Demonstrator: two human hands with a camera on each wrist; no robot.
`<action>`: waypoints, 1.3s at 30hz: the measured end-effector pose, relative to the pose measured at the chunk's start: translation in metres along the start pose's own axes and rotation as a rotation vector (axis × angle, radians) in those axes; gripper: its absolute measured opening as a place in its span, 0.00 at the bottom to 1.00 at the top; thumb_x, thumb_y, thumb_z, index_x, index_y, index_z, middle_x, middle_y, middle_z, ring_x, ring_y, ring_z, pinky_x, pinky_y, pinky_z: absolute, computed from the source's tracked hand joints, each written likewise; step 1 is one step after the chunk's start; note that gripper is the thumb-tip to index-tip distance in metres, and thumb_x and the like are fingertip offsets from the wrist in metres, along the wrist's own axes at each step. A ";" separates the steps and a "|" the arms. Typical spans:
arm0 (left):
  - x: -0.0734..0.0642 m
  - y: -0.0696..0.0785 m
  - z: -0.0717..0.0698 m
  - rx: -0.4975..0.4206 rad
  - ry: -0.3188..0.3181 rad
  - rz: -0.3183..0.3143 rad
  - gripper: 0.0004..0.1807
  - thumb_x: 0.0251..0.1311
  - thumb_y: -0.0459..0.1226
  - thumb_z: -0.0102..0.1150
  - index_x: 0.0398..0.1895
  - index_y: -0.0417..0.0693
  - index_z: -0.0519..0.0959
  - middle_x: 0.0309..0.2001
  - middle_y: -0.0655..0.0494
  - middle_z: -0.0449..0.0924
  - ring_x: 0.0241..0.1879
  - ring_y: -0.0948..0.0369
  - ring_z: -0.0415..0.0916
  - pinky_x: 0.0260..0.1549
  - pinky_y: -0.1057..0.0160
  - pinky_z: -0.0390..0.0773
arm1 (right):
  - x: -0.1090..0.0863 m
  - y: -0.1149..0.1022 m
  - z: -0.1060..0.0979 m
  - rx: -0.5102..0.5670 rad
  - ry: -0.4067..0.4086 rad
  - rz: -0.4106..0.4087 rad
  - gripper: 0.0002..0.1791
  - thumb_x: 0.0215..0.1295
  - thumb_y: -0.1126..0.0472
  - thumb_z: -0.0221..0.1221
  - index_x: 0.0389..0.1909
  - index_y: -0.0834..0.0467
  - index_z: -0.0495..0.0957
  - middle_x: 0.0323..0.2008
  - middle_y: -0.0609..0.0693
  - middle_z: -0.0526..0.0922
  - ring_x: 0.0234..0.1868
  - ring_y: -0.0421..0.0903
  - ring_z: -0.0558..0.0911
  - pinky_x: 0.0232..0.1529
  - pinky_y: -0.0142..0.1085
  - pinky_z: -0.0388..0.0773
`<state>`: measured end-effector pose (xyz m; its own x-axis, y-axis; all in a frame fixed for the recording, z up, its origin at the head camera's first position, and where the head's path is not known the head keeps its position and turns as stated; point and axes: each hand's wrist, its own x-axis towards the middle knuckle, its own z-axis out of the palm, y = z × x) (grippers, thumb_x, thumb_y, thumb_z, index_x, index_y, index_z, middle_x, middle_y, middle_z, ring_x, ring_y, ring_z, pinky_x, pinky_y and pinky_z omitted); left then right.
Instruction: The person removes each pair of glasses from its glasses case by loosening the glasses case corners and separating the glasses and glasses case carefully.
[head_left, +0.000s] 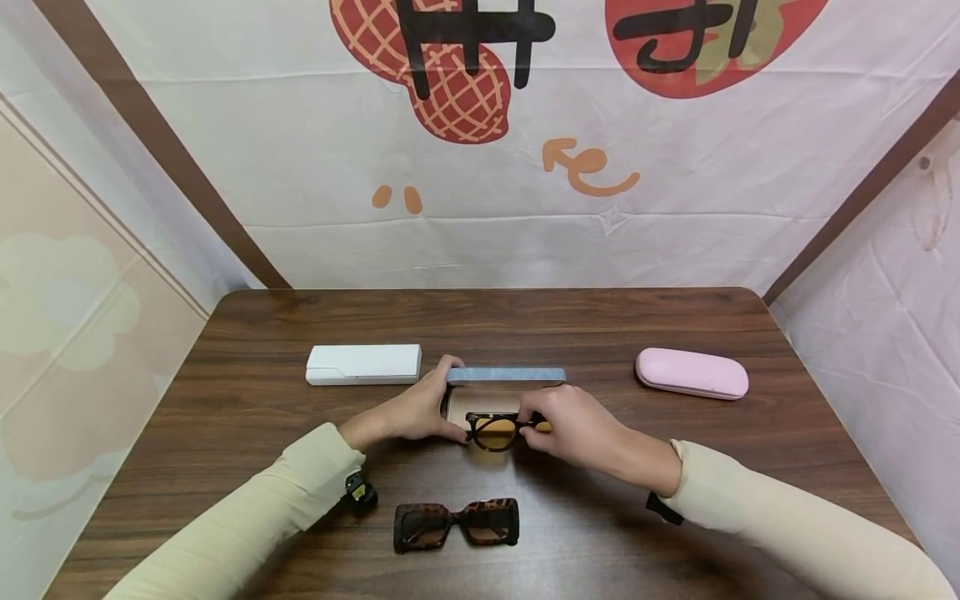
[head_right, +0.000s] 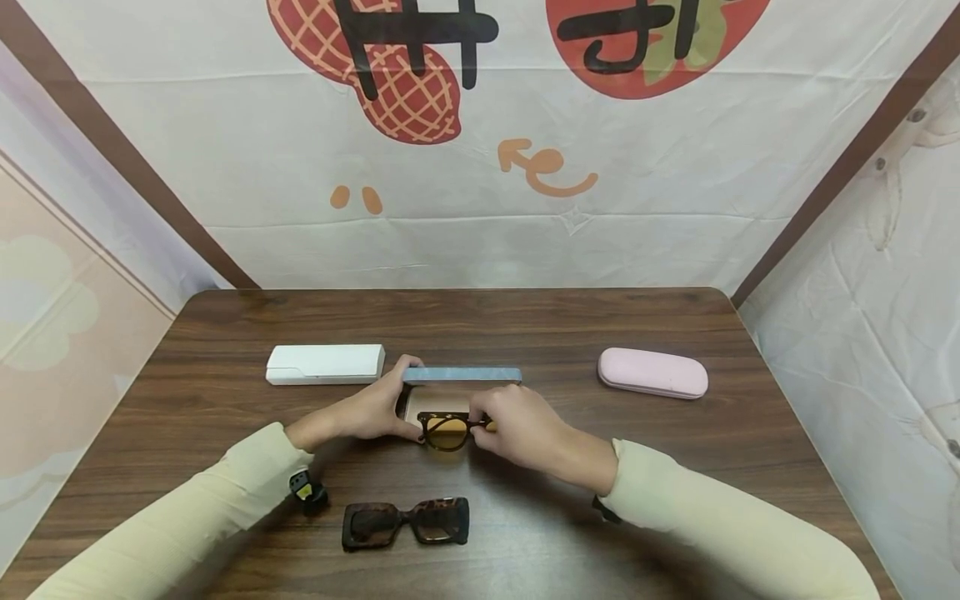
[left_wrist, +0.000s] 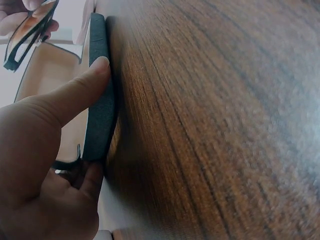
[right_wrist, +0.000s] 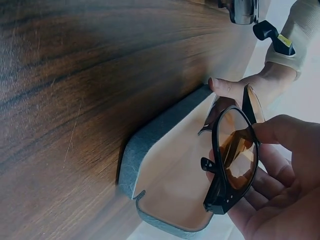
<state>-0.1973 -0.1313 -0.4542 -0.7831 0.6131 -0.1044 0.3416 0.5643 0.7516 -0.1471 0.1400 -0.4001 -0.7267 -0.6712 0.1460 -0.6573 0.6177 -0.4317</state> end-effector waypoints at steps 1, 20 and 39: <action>0.000 0.000 0.000 -0.001 -0.001 -0.002 0.51 0.47 0.41 0.83 0.65 0.44 0.54 0.60 0.40 0.69 0.64 0.47 0.67 0.61 0.46 0.69 | -0.001 0.000 0.000 0.007 -0.004 0.004 0.06 0.61 0.64 0.69 0.32 0.51 0.82 0.31 0.41 0.86 0.26 0.34 0.75 0.30 0.31 0.73; 0.000 0.000 0.000 -0.004 0.001 -0.006 0.52 0.46 0.41 0.83 0.65 0.43 0.53 0.60 0.39 0.68 0.64 0.47 0.66 0.62 0.45 0.67 | -0.019 0.002 -0.006 0.049 -0.034 0.023 0.07 0.59 0.65 0.69 0.30 0.51 0.82 0.30 0.39 0.83 0.31 0.37 0.78 0.34 0.36 0.77; 0.000 0.001 0.001 -0.005 0.004 -0.009 0.52 0.46 0.41 0.84 0.65 0.44 0.54 0.59 0.39 0.68 0.64 0.47 0.66 0.62 0.45 0.67 | -0.038 0.013 -0.009 0.119 -0.084 0.066 0.08 0.57 0.67 0.70 0.28 0.51 0.82 0.28 0.36 0.82 0.27 0.32 0.72 0.32 0.31 0.73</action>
<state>-0.1966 -0.1305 -0.4542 -0.7881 0.6059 -0.1089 0.3319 0.5672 0.7537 -0.1297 0.1771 -0.4034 -0.7453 -0.6655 0.0410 -0.5765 0.6124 -0.5410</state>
